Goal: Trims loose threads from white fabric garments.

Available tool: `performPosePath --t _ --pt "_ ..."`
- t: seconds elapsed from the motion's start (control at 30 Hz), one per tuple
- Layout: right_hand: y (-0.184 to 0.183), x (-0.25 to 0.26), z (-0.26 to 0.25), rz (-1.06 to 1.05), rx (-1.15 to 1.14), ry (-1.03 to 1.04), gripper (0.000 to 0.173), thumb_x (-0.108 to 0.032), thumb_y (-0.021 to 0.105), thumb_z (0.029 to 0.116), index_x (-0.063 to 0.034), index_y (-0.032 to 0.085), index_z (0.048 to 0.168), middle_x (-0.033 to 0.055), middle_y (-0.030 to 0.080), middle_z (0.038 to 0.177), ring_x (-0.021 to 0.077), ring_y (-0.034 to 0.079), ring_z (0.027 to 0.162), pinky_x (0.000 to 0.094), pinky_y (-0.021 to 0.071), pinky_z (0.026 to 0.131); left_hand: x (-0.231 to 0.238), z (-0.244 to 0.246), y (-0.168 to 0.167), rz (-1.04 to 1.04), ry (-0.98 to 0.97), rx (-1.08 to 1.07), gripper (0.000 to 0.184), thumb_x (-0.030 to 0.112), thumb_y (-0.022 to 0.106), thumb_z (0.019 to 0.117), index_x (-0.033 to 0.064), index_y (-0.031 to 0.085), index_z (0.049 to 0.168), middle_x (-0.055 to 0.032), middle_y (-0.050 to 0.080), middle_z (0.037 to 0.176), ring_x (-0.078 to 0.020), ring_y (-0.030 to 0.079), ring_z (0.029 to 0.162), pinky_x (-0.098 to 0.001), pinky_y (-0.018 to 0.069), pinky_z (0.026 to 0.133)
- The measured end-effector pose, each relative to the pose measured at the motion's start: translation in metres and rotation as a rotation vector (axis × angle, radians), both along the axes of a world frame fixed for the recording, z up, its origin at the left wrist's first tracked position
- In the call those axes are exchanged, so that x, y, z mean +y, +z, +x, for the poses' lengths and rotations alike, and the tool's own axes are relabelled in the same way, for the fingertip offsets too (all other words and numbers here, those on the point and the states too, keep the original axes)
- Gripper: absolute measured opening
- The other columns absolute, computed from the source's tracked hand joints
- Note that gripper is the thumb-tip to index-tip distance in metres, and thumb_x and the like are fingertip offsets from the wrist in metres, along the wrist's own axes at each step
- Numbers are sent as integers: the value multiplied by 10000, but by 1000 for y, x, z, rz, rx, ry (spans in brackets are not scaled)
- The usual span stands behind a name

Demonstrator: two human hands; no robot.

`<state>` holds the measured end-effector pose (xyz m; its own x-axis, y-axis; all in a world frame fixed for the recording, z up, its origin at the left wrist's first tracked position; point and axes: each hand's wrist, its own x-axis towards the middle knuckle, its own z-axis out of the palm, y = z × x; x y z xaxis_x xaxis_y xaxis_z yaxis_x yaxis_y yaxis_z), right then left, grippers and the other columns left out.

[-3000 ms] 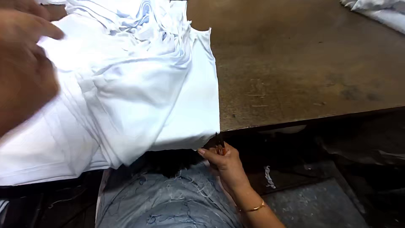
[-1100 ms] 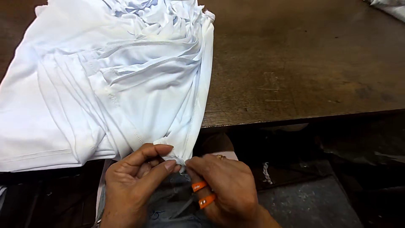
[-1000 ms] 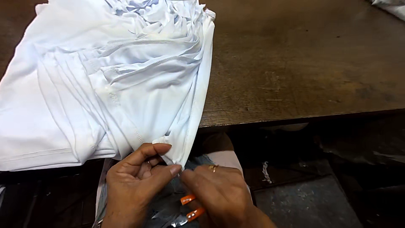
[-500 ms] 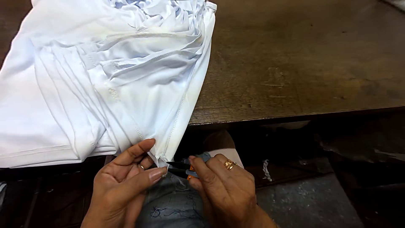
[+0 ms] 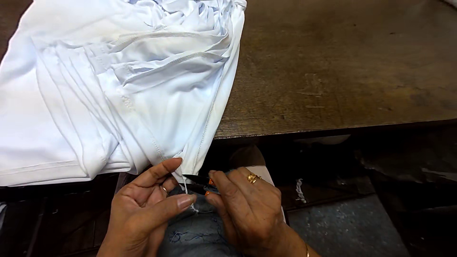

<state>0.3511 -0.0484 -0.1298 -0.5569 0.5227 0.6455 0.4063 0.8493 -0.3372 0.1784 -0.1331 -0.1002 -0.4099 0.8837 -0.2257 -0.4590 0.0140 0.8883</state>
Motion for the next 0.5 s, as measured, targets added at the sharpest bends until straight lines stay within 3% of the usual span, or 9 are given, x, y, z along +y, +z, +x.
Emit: performPosePath --t 0.33,0.4,0.47,0.5 --pt "-2 6 -8 16 4 25 243 -197 555 1015 -33 726 960 36 604 743 158 562 670 288 429 560 -1 2 -3 -76 18 4 629 -34 857 647 -11 696 1254 -213 720 1031 -205 727 867 -304 627 740" --pt "-4 10 -7 -113 56 73 268 -196 514 1041 -38 706 943 19 598 736 126 576 664 267 451 554 -1 1 -3 -72 -7 10 623 -24 853 663 -14 689 1264 -201 720 1015 -196 724 851 -295 626 727" --pt "-5 12 -4 -396 179 147 319 -210 444 1089 -28 694 1011 1 616 770 64 580 664 215 482 572 -1 0 -2 -42 -7 54 541 -9 824 724 -5 696 1249 -186 725 954 -198 724 763 -303 633 653" --pt "-6 10 -2 -589 266 180 339 -244 409 1109 -38 674 1059 -12 578 756 37 524 621 188 447 546 -1 -1 -2 -16 1 98 478 13 805 775 3 699 1241 -170 722 907 -200 720 700 -319 639 616"
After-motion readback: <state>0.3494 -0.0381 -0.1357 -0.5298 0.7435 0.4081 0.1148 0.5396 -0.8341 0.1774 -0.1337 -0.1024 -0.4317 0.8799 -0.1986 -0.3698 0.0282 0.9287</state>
